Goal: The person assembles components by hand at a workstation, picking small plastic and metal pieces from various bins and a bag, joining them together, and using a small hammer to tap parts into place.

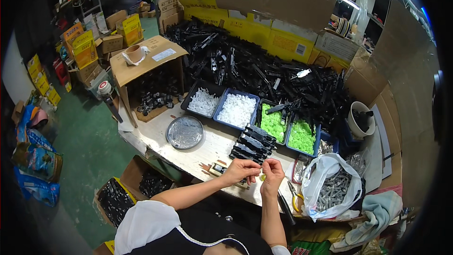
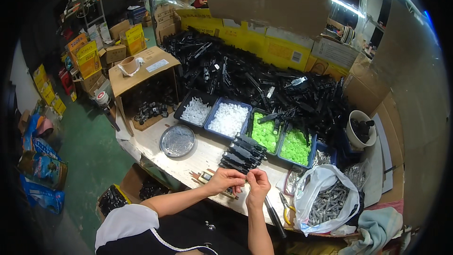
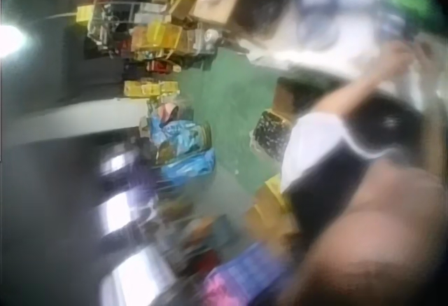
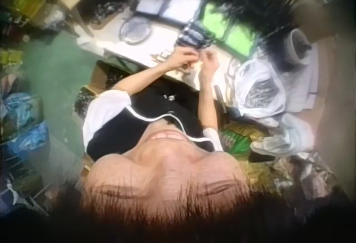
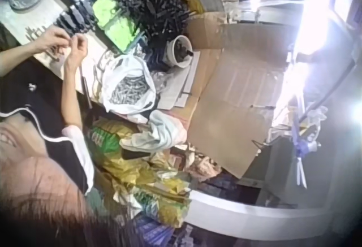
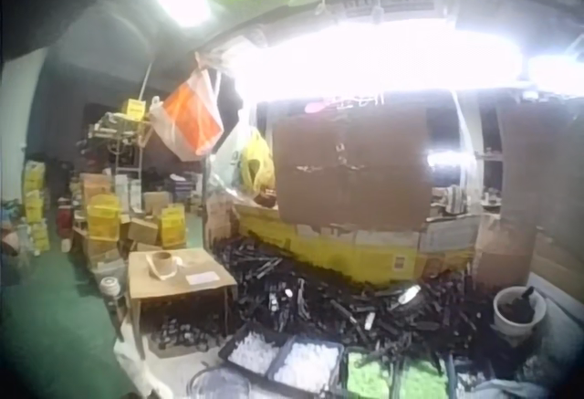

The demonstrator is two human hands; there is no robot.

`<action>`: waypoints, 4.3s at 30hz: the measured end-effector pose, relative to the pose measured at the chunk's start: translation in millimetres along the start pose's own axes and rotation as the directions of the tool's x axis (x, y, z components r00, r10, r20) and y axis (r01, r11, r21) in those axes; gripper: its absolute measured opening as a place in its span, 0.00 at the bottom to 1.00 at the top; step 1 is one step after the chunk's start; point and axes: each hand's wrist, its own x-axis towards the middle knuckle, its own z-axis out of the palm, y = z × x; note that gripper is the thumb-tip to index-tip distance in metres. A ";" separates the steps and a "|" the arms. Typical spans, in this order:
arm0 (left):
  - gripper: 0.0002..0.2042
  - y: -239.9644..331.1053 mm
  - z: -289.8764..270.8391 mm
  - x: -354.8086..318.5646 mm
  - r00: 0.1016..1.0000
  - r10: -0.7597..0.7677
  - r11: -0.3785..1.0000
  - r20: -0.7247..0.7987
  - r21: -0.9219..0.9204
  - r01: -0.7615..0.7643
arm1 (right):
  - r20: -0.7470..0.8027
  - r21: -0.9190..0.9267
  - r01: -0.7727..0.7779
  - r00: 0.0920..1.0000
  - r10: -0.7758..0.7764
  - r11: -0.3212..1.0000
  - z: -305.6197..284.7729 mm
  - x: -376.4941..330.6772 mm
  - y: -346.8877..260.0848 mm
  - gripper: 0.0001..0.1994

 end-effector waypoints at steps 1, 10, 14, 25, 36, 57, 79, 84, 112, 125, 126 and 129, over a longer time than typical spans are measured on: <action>0.08 0.0 -0.3 -1.2 1.000 -0.002 1.000 -0.018 -0.015 0.002 | 0.012 -0.012 -0.003 1.000 0.003 1.000 -0.1 -0.4 0.8 0.05; 0.07 -1.4 -0.9 -3.3 0.995 0.040 0.999 -0.087 -0.029 -0.043 | 0.042 -0.032 -0.040 0.998 0.041 0.999 -2.7 2.7 10.9 0.04; 0.05 3.8 -3.1 -2.2 0.993 0.056 0.998 -0.099 -0.027 -0.059 | 0.050 -0.082 -0.053 0.997 0.057 0.995 5.7 1.8 7.2 0.03; 0.06 2.6 -14.4 -0.8 0.982 0.032 0.956 -0.184 -0.280 -0.083 | 0.407 -0.597 0.555 0.832 -0.377 0.579 12.3 2.6 -0.7 0.04; 0.05 1.7 -5.0 -15.1 0.985 -0.039 0.979 -0.170 -0.206 0.003 | 0.519 -0.666 0.666 0.737 -0.433 0.336 2.0 -16.3 -6.4 0.05; 0.04 -23.3 -95.4 -34.6 0.924 0.382 0.450 0.031 0.867 -0.215 | 0.724 -0.658 0.730 0.681 -0.109 0.185 6.0 -15.3 54.1 0.04; 0.04 -17.2 -88.4 -28.2 0.957 0.289 0.349 0.010 0.930 -0.115 | 0.773 -0.622 0.777 0.629 -0.085 0.097 14.1 -11.2 61.1 0.03; 0.04 -19.0 -93.3 -28.4 0.971 0.238 0.447 -0.003 0.888 -0.107 | 0.783 -0.617 0.777 0.623 -0.008 0.120 11.1 -8.0 53.3 0.03; 0.10 52.3 -11.4 69.8 0.882 -0.072 0.062 0.465 0.885 -0.461 | 0.261 -0.964 0.266 0.929 -0.264 -0.017 -140.1 39.6 -33.7 0.06; 0.05 -32.9 69.2 262.9 0.811 -0.081 -0.375 0.580 0.736 -0.563 | 0.141 -0.927 0.089 0.983 -0.118 -0.363 -165.9 64.4 -17.8 0.04; 0.05 -32.3 68.6 261.9 0.830 -0.092 -0.367 0.550 0.757 -0.541 | 0.134 -0.929 0.088 0.985 -0.106 -0.358 -164.5 63.4 -19.6 0.04; 0.05 -26.8 64.3 256.5 0.837 -0.094 -0.349 0.538 0.770 -0.534 | 0.171 -0.949 0.143 0.982 -0.077 -0.280 -162.7 64.0 -27.7 0.06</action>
